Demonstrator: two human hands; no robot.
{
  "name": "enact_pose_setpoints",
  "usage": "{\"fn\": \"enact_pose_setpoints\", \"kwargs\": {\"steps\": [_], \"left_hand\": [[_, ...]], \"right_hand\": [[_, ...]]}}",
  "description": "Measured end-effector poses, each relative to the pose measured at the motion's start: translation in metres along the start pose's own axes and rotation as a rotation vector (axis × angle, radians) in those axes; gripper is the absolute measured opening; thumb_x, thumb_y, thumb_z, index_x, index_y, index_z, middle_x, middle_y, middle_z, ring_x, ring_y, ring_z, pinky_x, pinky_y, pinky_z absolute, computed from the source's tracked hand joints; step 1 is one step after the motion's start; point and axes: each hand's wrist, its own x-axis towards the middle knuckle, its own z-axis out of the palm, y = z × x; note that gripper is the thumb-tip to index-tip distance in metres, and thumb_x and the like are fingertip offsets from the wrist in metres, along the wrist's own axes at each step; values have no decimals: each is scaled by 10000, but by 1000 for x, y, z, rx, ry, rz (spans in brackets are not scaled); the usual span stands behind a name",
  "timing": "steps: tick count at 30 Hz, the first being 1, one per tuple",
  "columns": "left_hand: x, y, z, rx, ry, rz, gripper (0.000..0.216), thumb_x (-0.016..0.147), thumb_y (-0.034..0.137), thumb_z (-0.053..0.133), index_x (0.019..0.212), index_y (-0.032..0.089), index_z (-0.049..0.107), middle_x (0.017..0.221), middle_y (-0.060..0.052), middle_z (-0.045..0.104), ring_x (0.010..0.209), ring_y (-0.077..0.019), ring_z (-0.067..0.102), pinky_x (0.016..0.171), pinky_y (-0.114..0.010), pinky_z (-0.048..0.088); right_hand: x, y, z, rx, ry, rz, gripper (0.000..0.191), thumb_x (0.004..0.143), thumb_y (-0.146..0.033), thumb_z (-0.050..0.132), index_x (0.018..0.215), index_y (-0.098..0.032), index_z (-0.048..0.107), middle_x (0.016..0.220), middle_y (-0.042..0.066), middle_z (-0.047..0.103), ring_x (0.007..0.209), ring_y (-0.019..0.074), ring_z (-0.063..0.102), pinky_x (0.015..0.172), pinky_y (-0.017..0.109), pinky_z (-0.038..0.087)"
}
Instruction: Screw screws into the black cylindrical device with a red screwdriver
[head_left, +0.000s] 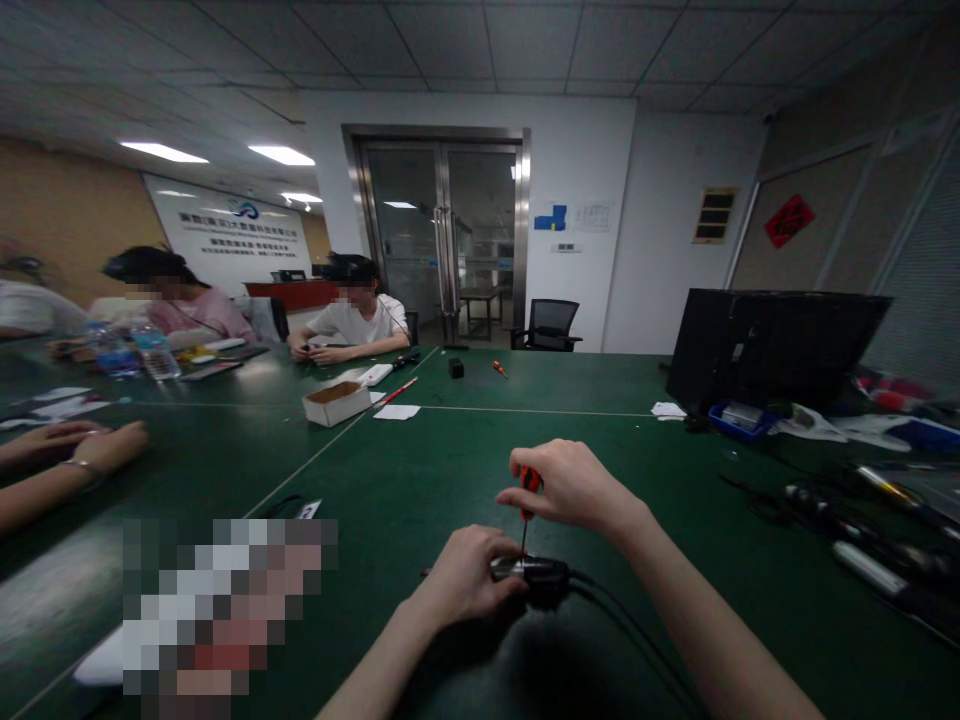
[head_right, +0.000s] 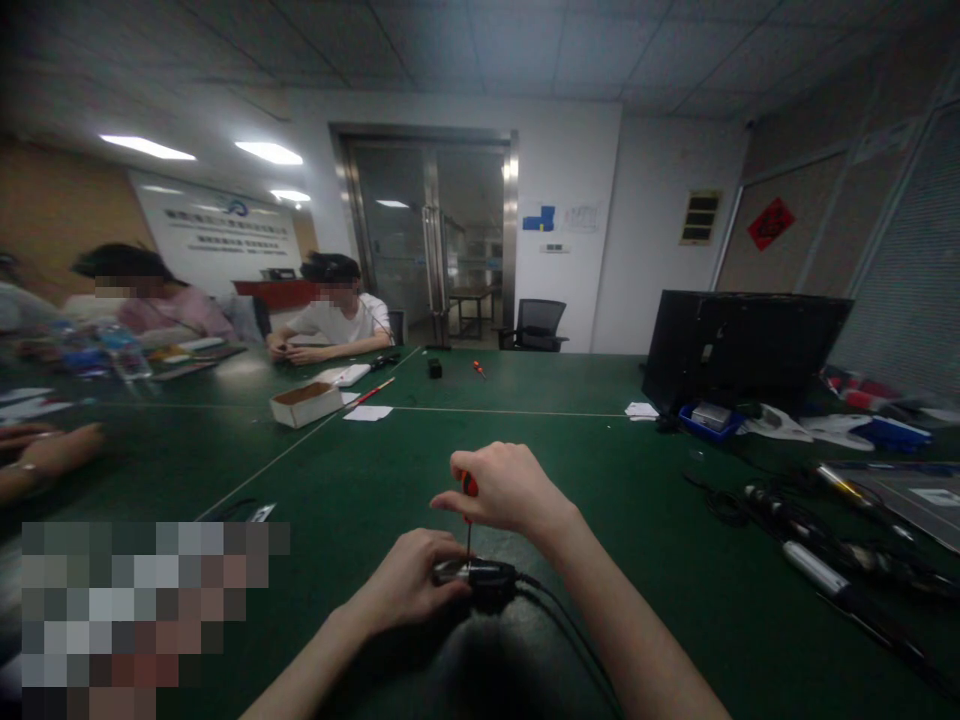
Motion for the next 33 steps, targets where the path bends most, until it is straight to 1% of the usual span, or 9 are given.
{"fn": "enact_pose_setpoints", "kwargs": {"steps": [2, 5, 7, 13, 16, 18, 20, 26, 33], "left_hand": [[0, 0, 1, 7, 3, -5, 274, 845, 362, 695, 1072, 246, 796, 943, -46, 755, 869, -236, 657, 763, -273, 440], [1, -2, 2, 7, 1, 7, 269, 845, 365, 685, 1052, 231, 793, 954, -53, 759, 880, -240, 659, 771, -274, 447], [1, -3, 2, -4, 3, 21, 274, 848, 352, 678, 1065, 229, 792, 966, -57, 762, 888, -243, 662, 778, -273, 450], [-1, -1, -1, -45, 0, 7, 284, 851, 335, 688, 1094, 238, 799, 977, -52, 764, 890, -239, 665, 765, -270, 439], [-1, 1, -2, -40, -9, -9, 287, 859, 339, 687, 1103, 237, 799, 964, -52, 764, 877, -236, 663, 758, -271, 438], [-1, 1, -2, -25, -9, -15, 299, 861, 361, 687, 1113, 244, 797, 960, -51, 764, 873, -238, 660, 766, -277, 439], [-1, 2, -2, -18, -3, -12, 310, 857, 374, 684, 1119, 251, 795, 969, -51, 765, 879, -240, 657, 769, -278, 441], [-2, 3, -4, -25, -4, 2, 285, 848, 348, 675, 1077, 236, 803, 939, -51, 758, 848, -227, 648, 735, -267, 427], [0, 0, -1, -15, -2, 23, 285, 868, 382, 658, 1072, 239, 796, 897, -45, 751, 811, -219, 641, 726, -271, 422]], "right_hand": [[4, -4, 5, -98, 17, 64, 347, 972, -565, 596, 910, -233, 678, 859, 61, 752, 794, 213, 689, 636, 274, 350], [6, -6, 7, -140, 16, 89, 241, 994, -453, 582, 971, -232, 677, 885, 71, 761, 809, 221, 700, 645, 277, 360], [4, -4, 5, -75, 6, 64, 168, 957, -366, 627, 1052, -231, 657, 919, 63, 761, 836, 221, 698, 658, 275, 364], [-4, 3, -3, 186, -91, -63, 345, 826, -176, 726, 1139, -246, 598, 908, 1, 731, 823, 176, 665, 670, 246, 371], [-4, 0, -3, 130, -57, -22, 269, 860, -400, 772, 1028, -243, 632, 870, 11, 729, 799, 194, 670, 633, 256, 361], [-3, -3, -2, 35, -9, 55, 377, 887, -600, 703, 963, -234, 651, 838, 36, 728, 774, 217, 676, 608, 272, 354], [-1, -3, -3, -31, 0, 105, 429, 924, -657, 621, 921, -231, 668, 813, 49, 728, 761, 226, 679, 602, 278, 359], [-2, 3, -5, 1, -36, 64, 143, 919, -372, 685, 995, -251, 688, 870, 29, 740, 793, 201, 667, 643, 269, 356], [-4, 13, -3, 274, -49, -73, 292, 769, -104, 691, 1025, -237, 646, 956, 0, 700, 804, 148, 604, 677, 238, 388]]}}
